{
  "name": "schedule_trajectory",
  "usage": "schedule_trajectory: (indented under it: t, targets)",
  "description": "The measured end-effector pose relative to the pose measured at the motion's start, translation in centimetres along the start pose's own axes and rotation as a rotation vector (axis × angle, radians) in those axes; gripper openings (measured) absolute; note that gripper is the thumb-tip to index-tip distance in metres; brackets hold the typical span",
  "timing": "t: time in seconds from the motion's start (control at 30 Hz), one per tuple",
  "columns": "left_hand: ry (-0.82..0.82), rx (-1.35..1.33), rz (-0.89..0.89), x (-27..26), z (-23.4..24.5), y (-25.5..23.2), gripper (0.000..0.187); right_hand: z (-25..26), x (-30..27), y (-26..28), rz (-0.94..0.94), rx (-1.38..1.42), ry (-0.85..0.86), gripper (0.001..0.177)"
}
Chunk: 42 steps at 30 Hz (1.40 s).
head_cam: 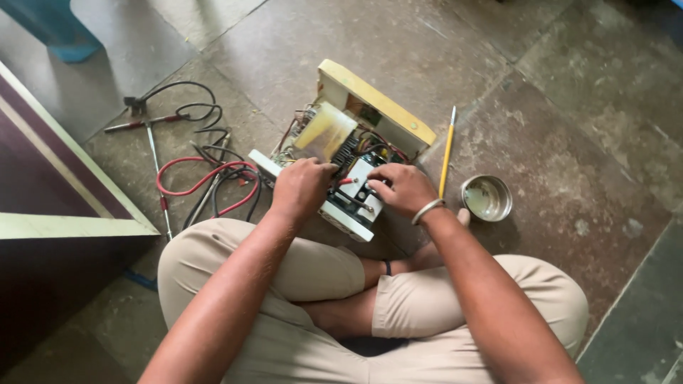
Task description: The person sits on the floor and works on an open electronic device, likely a power supply unit. They use a yellow-handled screwdriver to adjust internal components and wires, occasionally using their fingers to hold parts in place.
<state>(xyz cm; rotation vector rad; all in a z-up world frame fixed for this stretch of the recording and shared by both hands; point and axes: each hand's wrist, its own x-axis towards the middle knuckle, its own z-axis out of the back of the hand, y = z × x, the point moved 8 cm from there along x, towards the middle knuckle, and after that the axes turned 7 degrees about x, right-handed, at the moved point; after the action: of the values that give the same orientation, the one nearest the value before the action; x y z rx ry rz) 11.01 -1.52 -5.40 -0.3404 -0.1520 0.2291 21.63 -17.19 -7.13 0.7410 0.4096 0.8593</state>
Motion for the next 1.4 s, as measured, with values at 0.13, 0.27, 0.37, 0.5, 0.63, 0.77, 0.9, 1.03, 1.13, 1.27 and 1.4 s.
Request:
schedule_trajectory:
  t: [0.13, 0.27, 0.37, 0.5, 0.63, 0.77, 0.9, 1.03, 1.13, 1.27, 1.4]
  targets:
    - [0.029, 0.000, -0.104, 0.7, 0.4, 0.3, 0.016, 0.4, 0.1, 0.5, 0.024, 0.035, -0.024, 0.021]
    - [0.054, -0.172, -0.101, 1.3, 1.1, 1.8, 0.013, 0.7, 0.3, 1.3, 0.027, 0.015, -0.040, 0.021]
    - [0.028, -0.298, -0.091, 1.4, 2.1, 2.8, 0.014, 0.3, 0.2, 1.6, -0.036, 0.026, -0.041, 0.021]
    - [0.124, -0.492, -0.056, 1.8, 2.2, 3.0, 0.020, -1.3, 0.2, 0.6, -0.234, 0.480, -0.093, 0.021]
    - [0.125, -0.727, -0.058, 2.1, 2.5, 2.2, 0.027, -3.9, -0.2, -0.8, -0.388, 0.742, -0.074, 0.019]
    - [0.103, -0.670, -0.152, 2.0, 3.6, 1.2, 0.026, -4.3, -0.4, -1.4, -0.394, 0.947, -0.034, 0.019]
    - [0.047, -0.396, -0.305, 1.8, 5.2, -0.3, 0.023, -4.6, -0.4, -1.8, -0.403, 1.077, -0.027, 0.019]
    - [-0.004, -0.255, -0.417, 2.0, 6.3, -1.1, 0.020, -4.7, -0.4, -2.3, -0.380, 1.085, -0.035, 0.019]
    - [-0.058, -0.204, -0.488, 2.4, 6.9, -1.5, 0.018, -4.8, -0.2, -2.2, -0.339, 1.046, -0.023, 0.020]
    - [-0.019, -0.154, -0.562, 2.7, 6.2, -1.6, 0.015, -6.1, -0.5, -2.4, -0.439, 1.189, -0.021, 0.021]
    - [0.036, -0.014, -0.594, 4.1, 4.4, -1.0, 0.015, -4.6, 0.1, -2.8, -0.455, 1.008, -0.126, 0.021]
